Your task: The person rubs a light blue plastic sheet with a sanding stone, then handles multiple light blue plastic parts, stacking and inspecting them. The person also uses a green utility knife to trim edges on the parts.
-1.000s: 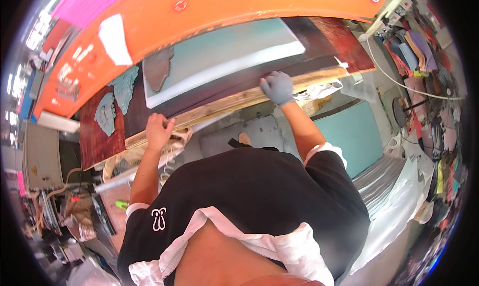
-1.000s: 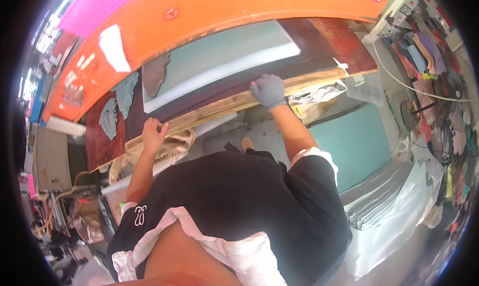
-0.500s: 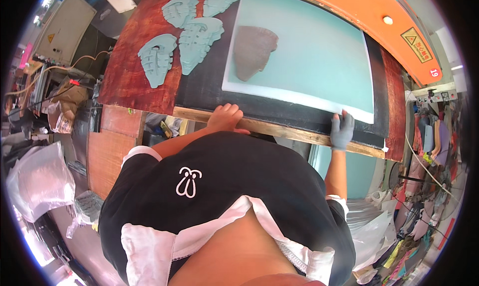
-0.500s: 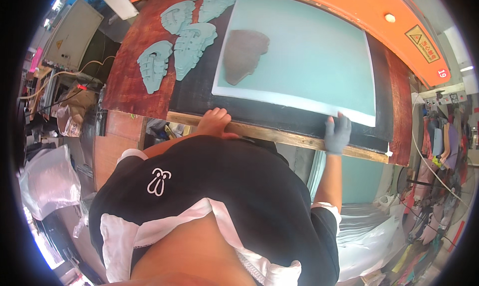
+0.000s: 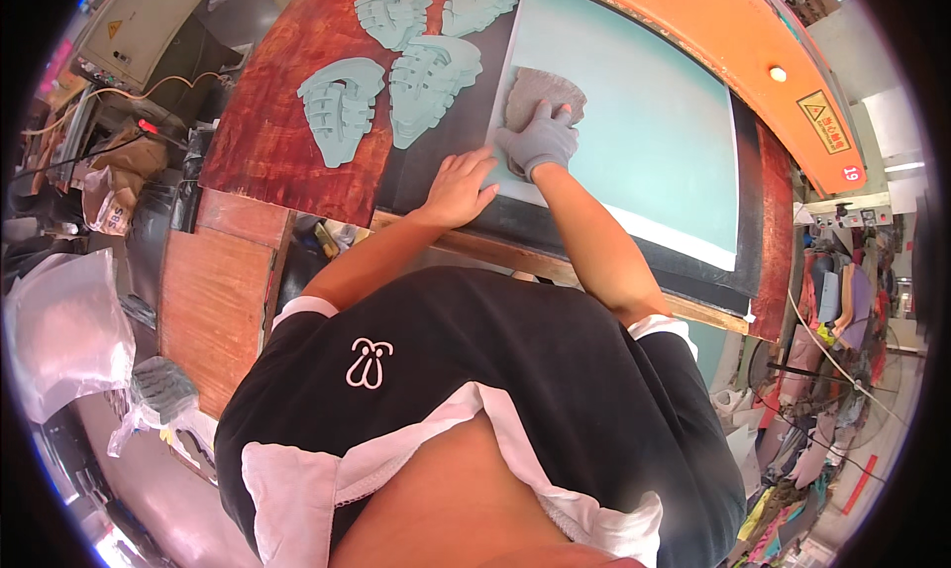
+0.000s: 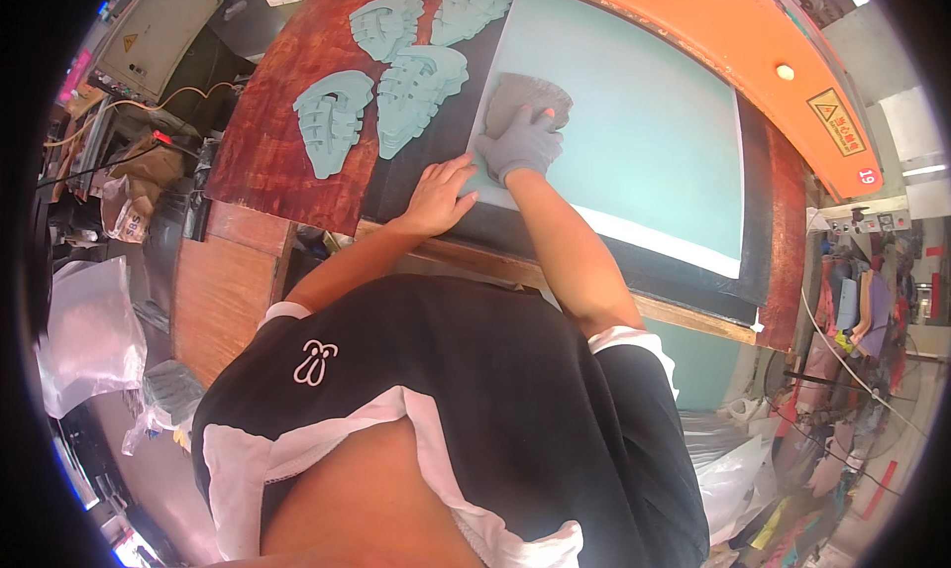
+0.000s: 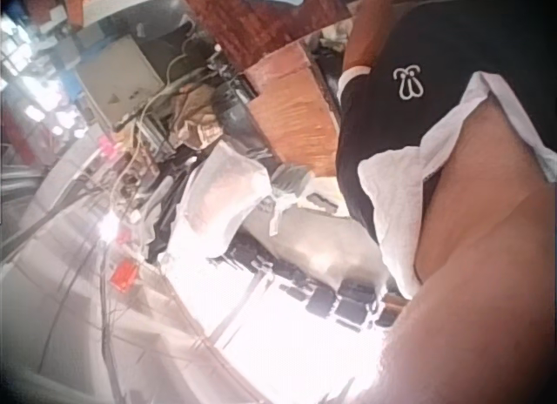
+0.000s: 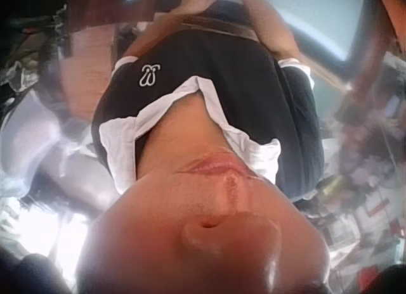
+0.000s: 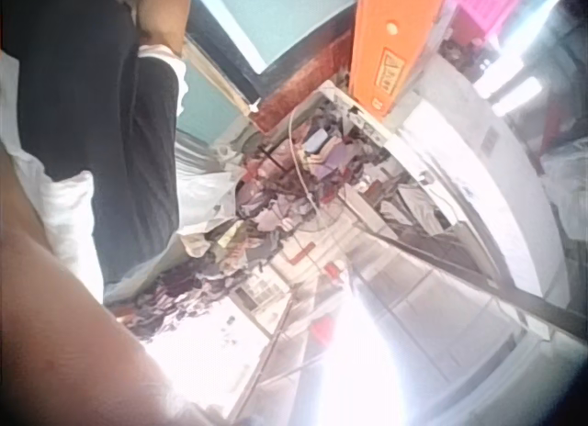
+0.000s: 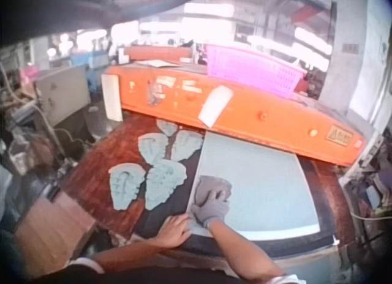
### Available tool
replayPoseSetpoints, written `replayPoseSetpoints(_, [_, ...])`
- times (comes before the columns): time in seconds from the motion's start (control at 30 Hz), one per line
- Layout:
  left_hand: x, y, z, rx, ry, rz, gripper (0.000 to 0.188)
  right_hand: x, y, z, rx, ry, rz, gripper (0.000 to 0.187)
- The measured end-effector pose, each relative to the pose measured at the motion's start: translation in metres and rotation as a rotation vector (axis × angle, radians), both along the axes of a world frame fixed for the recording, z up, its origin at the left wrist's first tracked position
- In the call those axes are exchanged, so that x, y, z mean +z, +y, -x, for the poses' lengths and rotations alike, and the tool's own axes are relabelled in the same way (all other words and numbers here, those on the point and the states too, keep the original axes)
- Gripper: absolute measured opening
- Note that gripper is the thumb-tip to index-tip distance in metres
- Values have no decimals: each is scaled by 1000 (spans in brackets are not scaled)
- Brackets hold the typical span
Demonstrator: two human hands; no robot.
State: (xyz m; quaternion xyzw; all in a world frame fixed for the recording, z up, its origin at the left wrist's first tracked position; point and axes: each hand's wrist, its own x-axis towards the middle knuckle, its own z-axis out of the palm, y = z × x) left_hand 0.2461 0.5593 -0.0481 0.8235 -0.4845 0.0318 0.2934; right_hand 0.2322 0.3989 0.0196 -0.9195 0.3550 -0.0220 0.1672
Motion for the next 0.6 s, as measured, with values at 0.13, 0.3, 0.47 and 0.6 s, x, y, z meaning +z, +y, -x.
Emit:
replayPoseSetpoints(0.13, [-9,-2,-5,4,-27,47,38,-7,-16,-3,29,-121,-115,90])
replayPoseSetpoints(0.3, [-9,-4,-9,10,-29,46,38,-20,-69,29,-17,-723,-779,70])
replayPoseSetpoints(0.47, [-8,-8,-9,28,-9,44,40,-30,-124,63,-62,-936,-1060,61])
replayPoseSetpoints(0.6, [-8,-11,-13,22,14,51,39,-45,-123,67,13,-648,-108,65])
